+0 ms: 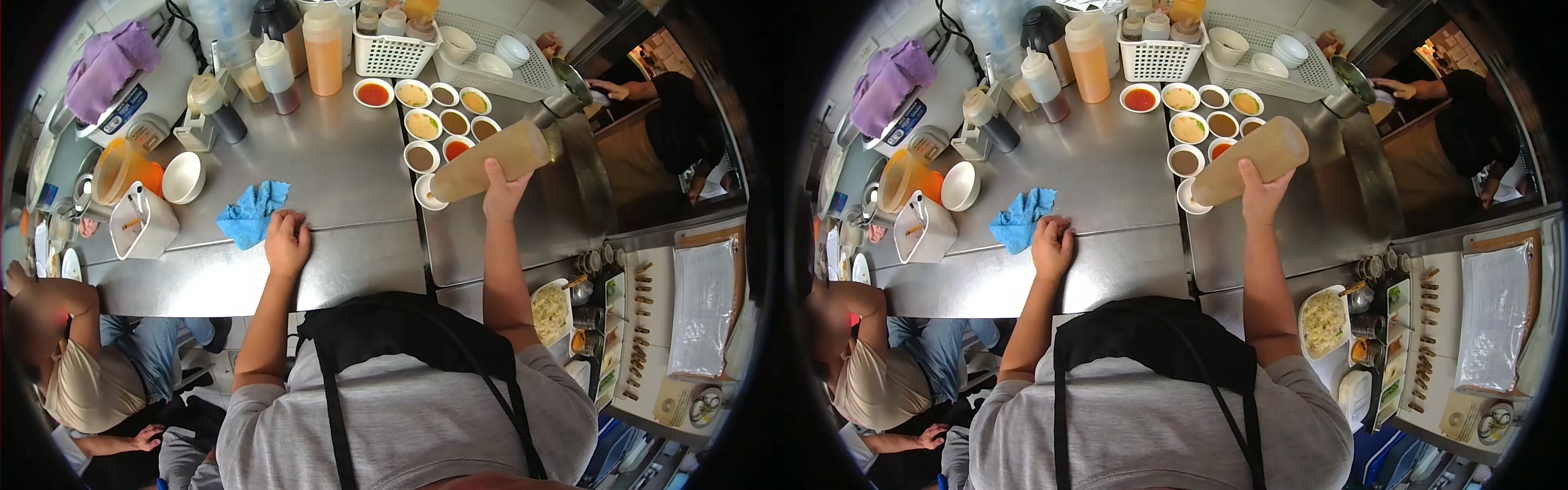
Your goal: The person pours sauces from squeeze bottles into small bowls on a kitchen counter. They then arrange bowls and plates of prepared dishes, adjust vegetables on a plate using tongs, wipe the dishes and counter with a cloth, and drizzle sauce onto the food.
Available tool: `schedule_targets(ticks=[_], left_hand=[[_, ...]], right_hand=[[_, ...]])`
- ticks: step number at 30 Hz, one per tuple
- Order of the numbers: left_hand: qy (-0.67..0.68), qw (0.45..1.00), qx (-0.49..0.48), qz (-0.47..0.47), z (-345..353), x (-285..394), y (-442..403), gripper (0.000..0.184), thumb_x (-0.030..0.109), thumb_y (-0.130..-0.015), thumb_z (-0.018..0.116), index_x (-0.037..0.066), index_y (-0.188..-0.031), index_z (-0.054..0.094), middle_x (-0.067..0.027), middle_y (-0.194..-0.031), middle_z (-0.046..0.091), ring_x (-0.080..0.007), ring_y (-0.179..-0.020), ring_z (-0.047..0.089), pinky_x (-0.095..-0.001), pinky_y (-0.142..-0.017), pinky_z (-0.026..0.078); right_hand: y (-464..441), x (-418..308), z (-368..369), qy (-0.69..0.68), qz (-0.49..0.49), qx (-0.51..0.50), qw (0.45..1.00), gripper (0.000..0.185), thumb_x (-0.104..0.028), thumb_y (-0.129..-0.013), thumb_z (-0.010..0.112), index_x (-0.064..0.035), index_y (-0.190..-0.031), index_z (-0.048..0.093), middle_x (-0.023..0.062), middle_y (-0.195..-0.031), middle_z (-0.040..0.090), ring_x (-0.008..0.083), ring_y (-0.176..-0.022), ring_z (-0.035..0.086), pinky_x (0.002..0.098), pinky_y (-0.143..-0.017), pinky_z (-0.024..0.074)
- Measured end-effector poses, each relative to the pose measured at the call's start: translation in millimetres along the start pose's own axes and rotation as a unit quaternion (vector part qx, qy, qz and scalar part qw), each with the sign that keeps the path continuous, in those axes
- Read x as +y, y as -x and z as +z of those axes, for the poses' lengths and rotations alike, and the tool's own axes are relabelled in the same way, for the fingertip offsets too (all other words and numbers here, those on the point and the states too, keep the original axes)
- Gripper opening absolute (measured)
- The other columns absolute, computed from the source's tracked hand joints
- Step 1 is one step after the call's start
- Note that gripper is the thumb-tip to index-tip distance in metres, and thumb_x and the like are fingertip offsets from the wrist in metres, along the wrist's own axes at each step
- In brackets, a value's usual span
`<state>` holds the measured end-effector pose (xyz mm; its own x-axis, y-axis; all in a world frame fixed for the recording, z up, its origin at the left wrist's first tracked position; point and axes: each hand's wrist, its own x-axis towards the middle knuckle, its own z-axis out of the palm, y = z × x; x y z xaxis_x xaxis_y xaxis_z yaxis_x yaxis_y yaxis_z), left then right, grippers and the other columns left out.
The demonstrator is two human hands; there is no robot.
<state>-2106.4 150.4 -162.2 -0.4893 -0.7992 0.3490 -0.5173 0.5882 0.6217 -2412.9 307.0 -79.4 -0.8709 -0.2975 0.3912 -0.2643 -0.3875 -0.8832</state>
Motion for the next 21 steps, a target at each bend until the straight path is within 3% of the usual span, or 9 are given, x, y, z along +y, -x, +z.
schedule_targets(ticks=[5,8,14,21], left_hand=[[-0.012,1.0,0.011,0.024,-1,2,-1,0.009,0.007,-0.07,0.057,0.004,-0.078,0.057,-0.0092,-0.086,0.053,-0.0225,-0.069,0.054,-0.0306,-0.062,0.044],[-0.004,1.0,-0.008,-0.012,0,1,0,0.011,0.011,-0.068,0.058,0.007,-0.079,0.058,-0.0087,-0.088,0.053,-0.027,-0.08,0.053,-0.0347,-0.067,0.044],[-0.006,1.0,-0.01,-0.003,-1,0,0,0.011,0.011,-0.069,0.058,0.008,-0.078,0.058,-0.0086,-0.088,0.053,-0.0271,-0.08,0.053,-0.0348,-0.067,0.044],[-0.006,1.0,-0.007,-0.004,-1,3,0,0.01,0.011,-0.068,0.058,0.008,-0.078,0.057,-0.0085,-0.088,0.052,-0.0268,-0.08,0.053,-0.0349,-0.066,0.044]], right_hand=[[-4,-3,-3,0.004,0.0,0.011,1.0,0.06,0.002,-0.068,0.065,-0.0044,-0.118,0.031,0.006,-0.109,0.045,0.0155,-0.1,0.046,0.0281,-0.087,0.037],[-5,-10,0,0.013,0.017,0.004,1.0,0.06,0.002,-0.068,0.065,-0.0042,-0.118,0.031,0.0058,-0.109,0.045,0.0152,-0.099,0.046,0.0282,-0.087,0.0376],[-3,-12,9,0.048,-0.032,-0.057,0.997,0.061,-0.001,-0.065,0.067,-0.0028,-0.115,0.033,0.008,-0.106,0.046,0.0151,-0.097,0.047,0.0285,-0.084,0.0404],[-9,-11,14,0.062,-0.018,-0.081,0.995,0.061,-0.003,-0.063,0.069,-0.0026,-0.114,0.033,0.008,-0.106,0.046,0.0151,-0.095,0.048,0.0287,-0.081,0.0413]])
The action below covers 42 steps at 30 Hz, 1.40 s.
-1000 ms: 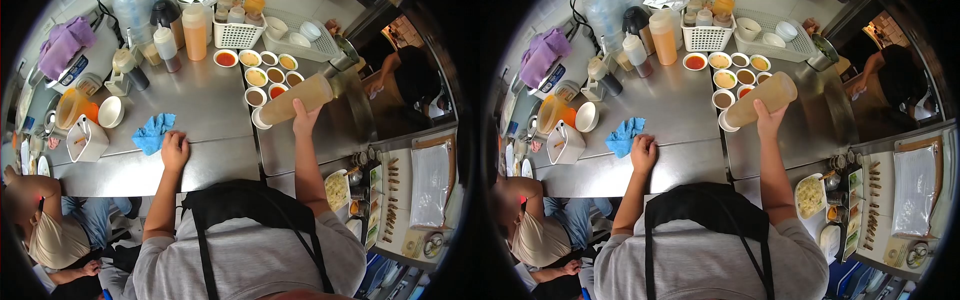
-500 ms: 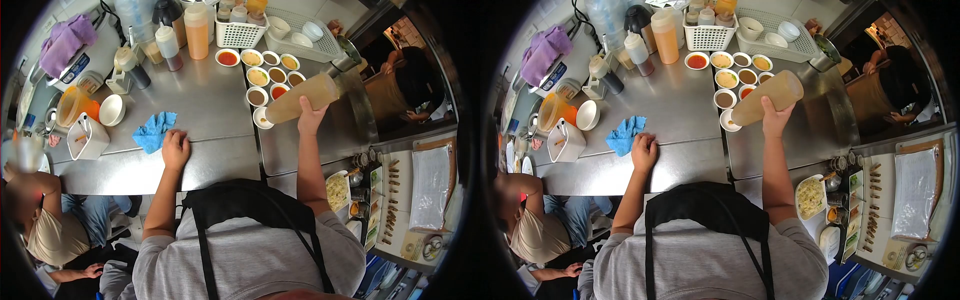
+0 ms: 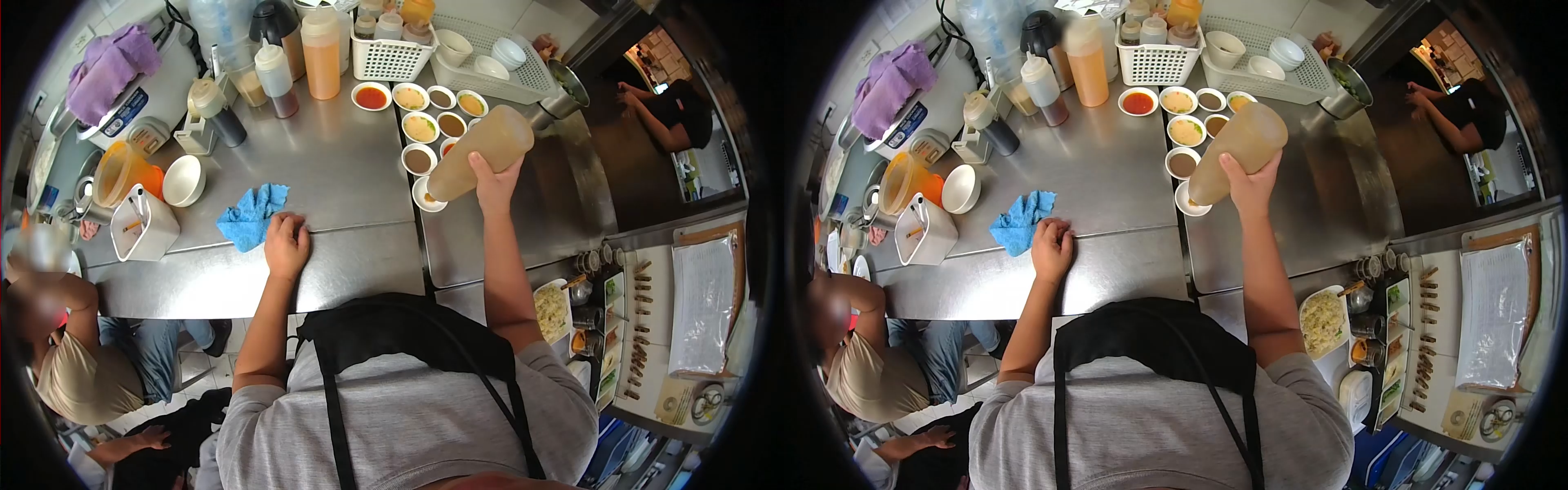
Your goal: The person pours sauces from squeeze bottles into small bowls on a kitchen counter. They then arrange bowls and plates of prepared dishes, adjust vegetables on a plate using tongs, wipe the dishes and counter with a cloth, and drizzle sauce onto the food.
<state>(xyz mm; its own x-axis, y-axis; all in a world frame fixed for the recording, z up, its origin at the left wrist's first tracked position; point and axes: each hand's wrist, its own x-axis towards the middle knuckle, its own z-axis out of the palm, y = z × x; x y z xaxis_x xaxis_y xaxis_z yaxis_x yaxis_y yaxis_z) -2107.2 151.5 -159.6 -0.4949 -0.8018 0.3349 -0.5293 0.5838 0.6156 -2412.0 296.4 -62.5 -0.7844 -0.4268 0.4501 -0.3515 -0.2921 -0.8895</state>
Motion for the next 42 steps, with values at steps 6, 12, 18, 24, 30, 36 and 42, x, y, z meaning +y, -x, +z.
schedule_targets(ticks=[6,12,18,24,30,36,42], left_hand=[[0.001,0.999,0.025,0.038,2,-1,-1,0.009,0.007,-0.069,0.058,0.004,-0.078,0.057,-0.0096,-0.084,0.053,-0.0233,-0.069,0.055,-0.0312,-0.061,0.045],[-0.003,0.998,0.032,0.044,-2,-2,-1,0.011,0.009,-0.069,0.058,0.004,-0.079,0.057,-0.0102,-0.085,0.053,-0.0243,-0.07,0.055,-0.0314,-0.061,0.045],[0.015,0.999,0.025,0.03,-1,-2,0,0.011,0.009,-0.069,0.058,0.004,-0.079,0.057,-0.0105,-0.086,0.053,-0.0241,-0.071,0.055,-0.0315,-0.061,0.045],[0.005,1.0,0.019,0.021,-1,0,0,0.009,0.008,-0.069,0.058,0.004,-0.077,0.057,-0.0101,-0.085,0.053,-0.0241,-0.071,0.055,-0.032,-0.063,0.044],[0.001,0.999,0.028,0.04,0,2,-1,0.01,0.008,-0.068,0.058,0.004,-0.078,0.057,-0.0103,-0.086,0.053,-0.0256,-0.073,0.053,-0.0322,-0.064,0.043],[0.0,0.998,0.029,0.048,-1,3,-1,0.011,0.007,-0.068,0.058,0.004,-0.078,0.057,-0.01,-0.086,0.053,-0.0256,-0.072,0.053,-0.0321,-0.065,0.043],[-0.003,0.999,0.019,0.032,-1,3,0,0.01,0.008,-0.068,0.058,0.004,-0.077,0.057,-0.0095,-0.085,0.053,-0.0252,-0.073,0.052,-0.0327,-0.066,0.043]], right_hand=[[6,-2,4,0.026,0.006,0.012,1.0,0.064,-0.003,-0.063,0.069,-0.0024,-0.115,0.032,0.0083,-0.105,0.047,0.0151,-0.093,0.049,0.0286,-0.08,0.0422],[5,9,2,0.018,0.008,0.011,1.0,0.065,-0.002,-0.064,0.068,-0.0021,-0.117,0.03,0.0087,-0.106,0.046,0.0152,-0.094,0.048,0.0283,-0.08,0.0422],[3,5,1,0.019,0.001,0.014,1.0,0.063,-0.002,-0.065,0.067,-0.0018,-0.116,0.03,0.0085,-0.105,0.046,0.0149,-0.094,0.048,0.0277,-0.08,0.0418],[5,2,0,-0.009,-0.002,0.03,0.999,0.059,0.002,-0.067,0.064,-0.0032,-0.117,0.032,0.007,-0.105,0.047,0.0144,-0.095,0.048,0.0271,-0.082,0.04],[6,-2,-1,0.006,0.002,0.033,0.999,0.062,-0.004,-0.066,0.067,-0.0019,-0.116,0.03,0.0082,-0.105,0.047,0.0149,-0.094,0.049,0.0287,-0.081,0.0413],[3,10,-12,-0.042,0.02,0.137,0.989,0.059,0.0,-0.068,0.065,-0.0044,-0.116,0.031,0.0079,-0.108,0.045,0.0151,-0.098,0.046,0.0295,-0.084,0.0397],[6,29,-45,-0.28,0.12,0.25,0.919,0.047,-0.005,-0.076,0.056,-0.0114,-0.117,0.033,0.0058,-0.11,0.045,0.0199,-0.099,0.047,0.0356,-0.083,0.0422]])
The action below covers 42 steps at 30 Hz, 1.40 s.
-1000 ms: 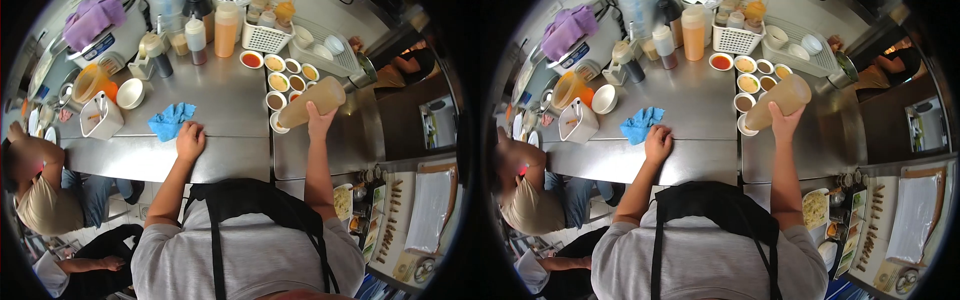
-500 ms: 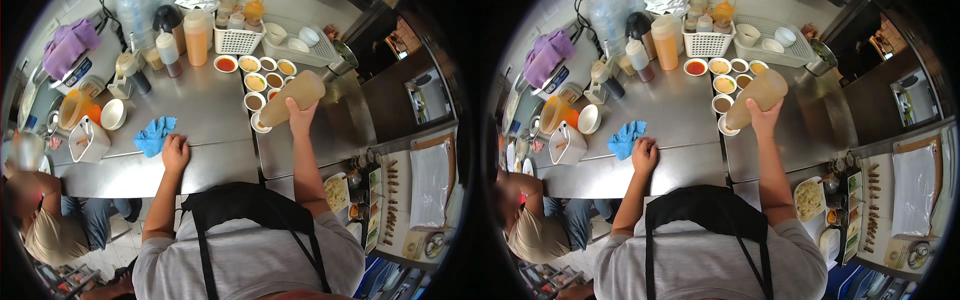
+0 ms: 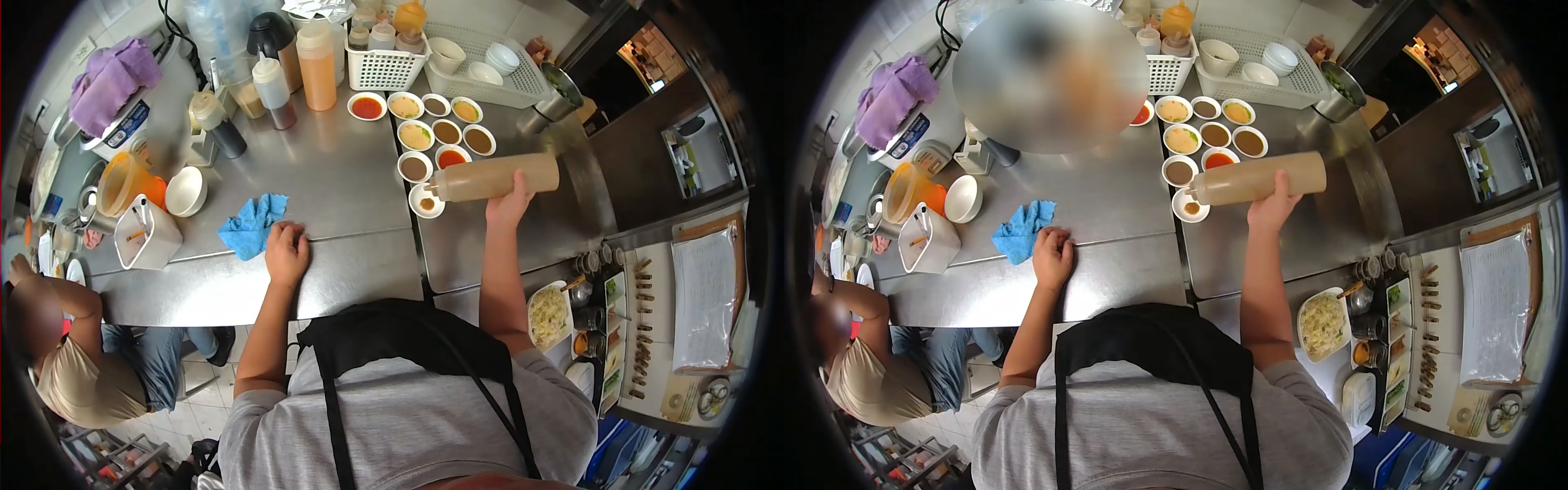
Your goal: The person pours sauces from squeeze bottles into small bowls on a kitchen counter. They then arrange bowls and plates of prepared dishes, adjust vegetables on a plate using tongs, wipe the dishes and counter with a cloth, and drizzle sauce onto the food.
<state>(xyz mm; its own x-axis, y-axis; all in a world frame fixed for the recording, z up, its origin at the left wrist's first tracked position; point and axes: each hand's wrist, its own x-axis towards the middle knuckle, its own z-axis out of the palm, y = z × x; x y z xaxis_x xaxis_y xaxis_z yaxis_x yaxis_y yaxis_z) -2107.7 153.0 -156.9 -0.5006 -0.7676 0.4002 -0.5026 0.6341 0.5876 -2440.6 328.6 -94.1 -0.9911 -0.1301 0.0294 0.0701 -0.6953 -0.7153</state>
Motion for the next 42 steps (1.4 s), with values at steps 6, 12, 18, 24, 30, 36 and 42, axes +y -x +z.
schedule_targets(ticks=[6,12,18,24,30,36,42], left_hand=[[-0.003,1.0,-0.004,-0.007,1,-1,0,0.01,0.009,-0.068,0.058,0.004,-0.076,0.056,-0.0096,-0.085,0.053,-0.0253,-0.074,0.053,-0.0331,-0.066,0.043],[0.017,0.999,0.02,0.023,3,-9,1,0.011,0.012,-0.066,0.06,0.005,-0.074,0.056,-0.0093,-0.081,0.053,-0.0271,-0.076,0.052,-0.035,-0.066,0.044],[0.065,0.997,-0.031,0.014,-7,-12,7,0.039,0.027,-0.062,0.068,0.007,-0.092,0.053,-0.008,-0.086,0.05,-0.0227,-0.073,0.054,-0.0327,-0.063,0.046],[0.283,0.956,-0.008,0.08,-31,20,3,0.077,0.032,-0.057,0.072,0.003,-0.119,0.035,-0.0174,-0.112,0.039,-0.0312,-0.101,0.044,-0.0373,-0.083,0.04],[0.291,0.931,0.115,0.187,-83,9,-13,0.076,0.026,-0.057,0.074,0.002,-0.118,0.035,-0.0173,-0.119,0.037,-0.0304,-0.111,0.038,-0.039,-0.092,0.032],[0.37,0.917,0.15,-0.006,-183,-27,-20,0.071,0.021,-0.058,0.074,0.001,-0.115,0.037,-0.0115,-0.109,0.047,-0.0208,-0.103,0.046,-0.033,-0.088,0.036],[0.233,0.957,0.152,-0.081,-204,-72,-22,0.068,0.022,-0.054,0.073,0.0,-0.11,0.041,-0.0176,-0.102,0.051,-0.0294,-0.097,0.05,-0.035,-0.084,0.039]], right_hand=[[7,0,-21,-0.142,0.19,0.036,0.971,0.042,-0.042,-0.082,0.044,-0.0097,-0.109,0.044,0.0073,-0.108,0.05,0.0243,-0.102,0.048,0.0424,-0.086,0.0399],[46,1,25,-0.201,0.271,-0.048,0.94,0.048,-0.04,-0.08,0.048,-0.0098,-0.117,0.041,0.0074,-0.116,0.048,0.0273,-0.109,0.045,0.0466,-0.094,0.0333],[109,17,72,-0.154,0.387,-0.18,0.891,0.051,-0.048,-0.085,0.036,-0.0098,-0.117,0.041,0.0073,-0.117,0.048,0.0263,-0.107,0.046,0.0434,-0.092,0.0359],[161,55,86,-0.052,0.507,-0.217,0.833,0.052,-0.051,-0.086,0.028,-0.012,-0.117,0.042,0.0056,-0.113,0.05,0.0237,-0.104,0.048,0.04,-0.087,0.0402],[226,68,137,0.059,0.61,-0.346,0.711,0.064,-0.061,-0.083,0.02,-0.0104,-0.116,0.043,0.0061,-0.101,0.056,0.0247,-0.097,0.052,0.0396,-0.081,0.0421],[249,147,136,0.418,0.188,-0.6,0.655,0.041,-0.04,-0.082,0.049,-0.0056,-0.104,0.05,0.0096,-0.09,0.055,0.0238,-0.081,0.054,0.0376,-0.069,0.0436],[272,189,142,0.61,-0.183,-0.61,0.472,0.054,-0.034,-0.071,0.06,-0.0136,-0.118,0.045,0.0185,-0.124,0.037,0.0349,-0.118,0.029,0.0477,-0.096,0.0225]])
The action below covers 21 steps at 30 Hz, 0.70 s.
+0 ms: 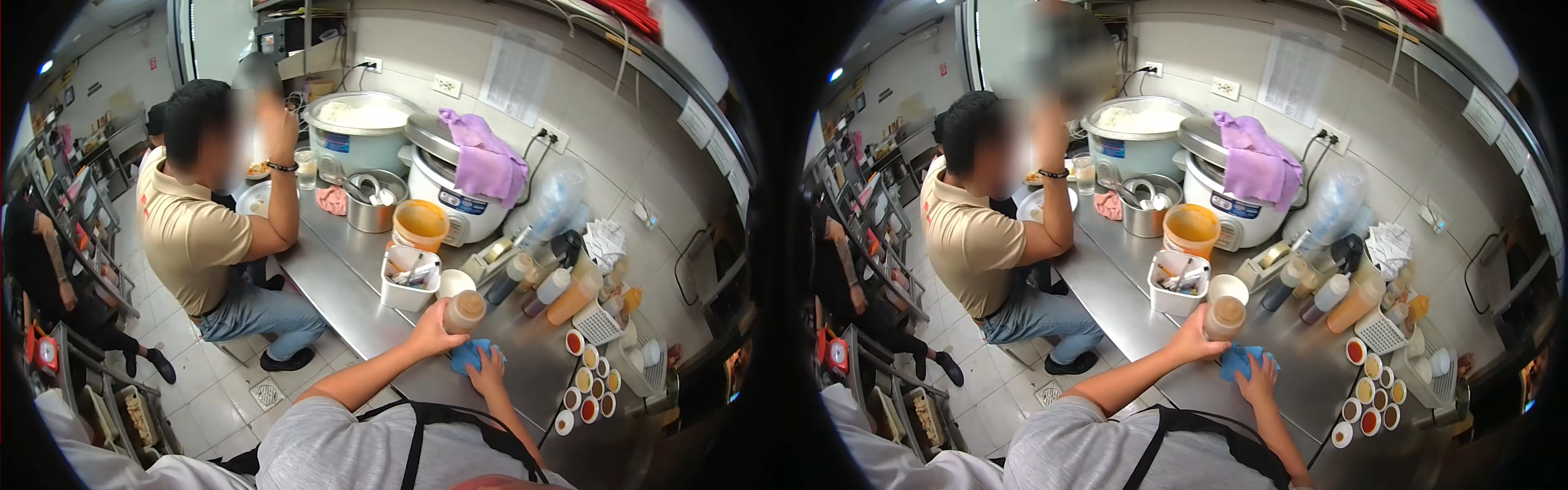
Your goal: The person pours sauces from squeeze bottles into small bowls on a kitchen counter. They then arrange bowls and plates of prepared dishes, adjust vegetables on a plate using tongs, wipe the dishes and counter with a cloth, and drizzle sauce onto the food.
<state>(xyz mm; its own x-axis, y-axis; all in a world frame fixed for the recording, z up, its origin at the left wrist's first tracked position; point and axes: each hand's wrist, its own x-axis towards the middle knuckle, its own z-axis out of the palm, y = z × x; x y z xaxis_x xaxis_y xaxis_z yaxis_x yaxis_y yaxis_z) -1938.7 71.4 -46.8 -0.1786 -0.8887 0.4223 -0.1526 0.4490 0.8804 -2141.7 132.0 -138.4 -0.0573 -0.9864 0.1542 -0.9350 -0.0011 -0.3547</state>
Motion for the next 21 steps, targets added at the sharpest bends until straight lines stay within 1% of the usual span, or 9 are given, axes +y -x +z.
schedule_targets(ticks=[1,4,5,10,11,14,17,20,21], left_hand=[[-0.02,1.0,-0.012,-0.006,2,-15,0,0.07,0.02,-0.056,0.074,0.001,-0.112,0.038,-0.0153,-0.105,0.049,-0.0254,-0.101,0.048,-0.033,-0.088,0.037],[-0.034,0.999,-0.016,0.004,7,-31,-2,0.071,0.023,-0.056,0.074,0.0,-0.113,0.038,-0.0169,-0.107,0.048,-0.0291,-0.101,0.048,-0.0347,-0.088,0.037],[-0.045,0.998,-0.022,0.023,10,-32,-5,0.073,0.024,-0.056,0.074,0.0,-0.114,0.037,-0.0182,-0.107,0.048,-0.0319,-0.102,0.047,-0.0362,-0.087,0.037],[-0.011,0.999,-0.043,0.02,15,-30,-16,0.076,0.024,-0.056,0.074,0.002,-0.117,0.034,-0.0182,-0.11,0.046,-0.0318,-0.104,0.044,-0.0365,-0.088,0.036],[-0.007,0.998,-0.048,0.027,17,-30,-18,0.077,0.025,-0.056,0.074,0.002,-0.118,0.034,-0.018,-0.11,0.046,-0.0316,-0.105,0.044,-0.0365,-0.088,0.036],[-0.028,0.998,-0.021,0.05,22,-39,-14,0.08,0.025,-0.057,0.074,0.002,-0.121,0.03,-0.0185,-0.115,0.041,-0.0325,-0.105,0.043,-0.037,-0.089,0.035],[-0.038,0.999,-0.013,-0.029,16,-38,9,0.085,0.026,-0.059,0.074,0.002,-0.124,0.025,-0.0189,-0.118,0.036,-0.0325,-0.102,0.043,-0.0371,-0.089,0.035],[-0.093,0.989,0.099,0.051,-6,-55,47,0.086,0.026,-0.061,0.072,0.003,-0.127,0.022,-0.0181,-0.119,0.032,-0.0302,-0.102,0.041,-0.037,-0.087,0.036],[-0.121,0.984,0.133,0.015,-24,-60,65,0.085,0.025,-0.062,0.071,0.003,-0.127,0.021,-0.0173,-0.119,0.032,-0.0289,-0.103,0.039,-0.0369,-0.087,0.036]], right_hand=[[-3,3,12,0.045,0.025,-0.03,0.998,0.055,-0.034,-0.071,0.06,-0.0152,-0.12,0.044,0.018,-0.127,0.034,0.0358,-0.122,0.024,0.0487,-0.098,0.018],[-13,18,27,0.027,0.052,-0.01,0.998,0.052,-0.033,-0.075,0.055,-0.0156,-0.122,0.041,0.0167,-0.131,0.03,0.0357,-0.124,0.021,0.0507,-0.099,0.0143],[-19,22,27,0.031,0.076,0.007,0.997,0.05,-0.032,-0.077,0.054,-0.0157,-0.122,0.041,0.0166,-0.131,0.03,0.0356,-0.124,0.022,0.0508,-0.099,0.0145],[-42,46,32,0.042,0.176,0.079,0.98,0.045,-0.027,-0.081,0.049,-0.0153,-0.123,0.039,0.0163,-0.131,0.03,0.0353,-0.123,0.022,0.0507,-0.099,0.0153],[-45,45,29,0.055,0.189,0.072,0.978,0.045,-0.027,-0.082,0.048,-0.0148,-0.124,0.038,0.0159,-0.13,0.031,0.0357,-0.123,0.022,0.0497,-0.099,0.016],[-46,45,27,0.058,0.187,0.075,0.978,0.047,-0.029,-0.081,0.049,-0.0127,-0.124,0.037,0.0174,-0.129,0.031,0.0358,-0.122,0.023,0.0497,-0.099,0.0163],[-45,48,30,0.056,0.152,0.141,0.977,0.049,-0.029,-0.079,0.052,-0.0087,-0.122,0.039,0.0191,-0.126,0.034,0.0362,-0.118,0.029,0.0477,-0.097,0.0216],[-43,74,38,-0.055,0.027,0.267,0.962,0.046,-0.024,-0.076,0.055,-0.0037,-0.116,0.042,0.0192,-0.117,0.039,0.0344,-0.107,0.037,0.0445,-0.091,0.0292],[-39,77,41,-0.098,-0.01,0.266,0.959,0.041,-0.021,-0.076,0.055,-0.003,-0.111,0.045,0.0179,-0.111,0.042,0.0324,-0.1,0.04,0.0421,-0.086,0.0321]])
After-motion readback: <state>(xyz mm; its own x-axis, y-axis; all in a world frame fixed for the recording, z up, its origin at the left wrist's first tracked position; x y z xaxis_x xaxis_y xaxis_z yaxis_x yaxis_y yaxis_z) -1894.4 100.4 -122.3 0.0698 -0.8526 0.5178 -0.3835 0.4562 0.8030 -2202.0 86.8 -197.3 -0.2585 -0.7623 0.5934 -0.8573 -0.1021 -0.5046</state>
